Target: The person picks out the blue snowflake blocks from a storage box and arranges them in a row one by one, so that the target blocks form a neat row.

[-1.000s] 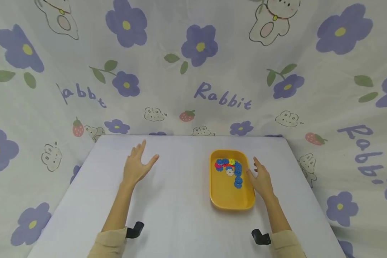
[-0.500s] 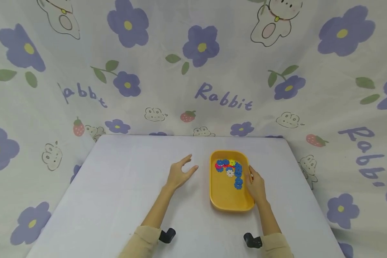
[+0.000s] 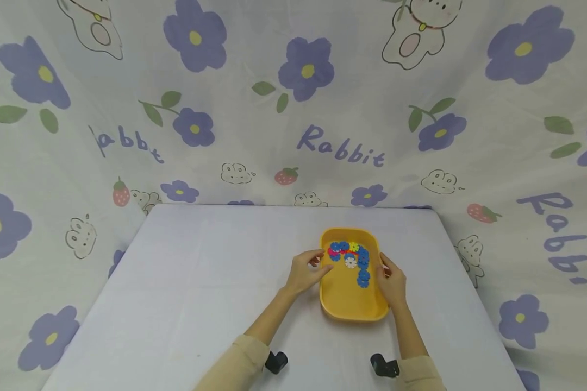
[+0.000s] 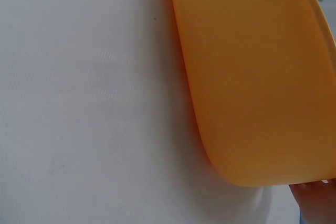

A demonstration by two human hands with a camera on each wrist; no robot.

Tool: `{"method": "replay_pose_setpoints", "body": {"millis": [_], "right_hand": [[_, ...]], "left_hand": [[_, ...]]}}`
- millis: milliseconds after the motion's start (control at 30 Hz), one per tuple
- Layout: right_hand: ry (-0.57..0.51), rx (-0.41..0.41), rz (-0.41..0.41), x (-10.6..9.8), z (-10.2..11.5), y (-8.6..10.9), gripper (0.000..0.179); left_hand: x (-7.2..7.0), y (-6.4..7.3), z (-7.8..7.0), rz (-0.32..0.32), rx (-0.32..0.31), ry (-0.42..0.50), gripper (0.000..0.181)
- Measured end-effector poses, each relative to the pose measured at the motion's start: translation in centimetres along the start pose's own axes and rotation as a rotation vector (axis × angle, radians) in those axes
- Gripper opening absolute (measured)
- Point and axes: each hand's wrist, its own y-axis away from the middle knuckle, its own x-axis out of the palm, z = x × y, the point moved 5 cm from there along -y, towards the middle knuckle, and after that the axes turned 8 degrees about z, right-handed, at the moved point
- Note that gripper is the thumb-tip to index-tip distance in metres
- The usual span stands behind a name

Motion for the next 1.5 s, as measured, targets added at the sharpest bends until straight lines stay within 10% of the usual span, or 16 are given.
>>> {"method": "replay_pose_setpoints", "body": {"millis": [200,533,700,1033,1500], "right_hand": [[-0.176,0.092,0.056,0.2,-0.8,0.0,0.047],[-0.277,0.188,0.075,0.1,-0.9,0.3,0.052],[-0.328,0.207,0.088,0.0,-0.9,0.6,0.055],[-0.373,0.230,0.091,0.3,-1.2,0.9,0.056],[-0.340,0.204,0.079,0.3,-1.1,0.5,0.053]], "left_hand": [[1.1,-0.8,-0.9,-0.043,0.083,-0.087,0.035],[5.1,-4.0,-2.1,0.443,-0.090,-0.081,0.040],[7.8,-4.5,-2.2,0.584,-0.183,-0.049,0.045],[11.0,-3.9,-1.0,0.669,-0.338,-0.221,0.050],[12.9,-3.8,-1.3,0.738,-0.239,-0.485,0.031]]}}
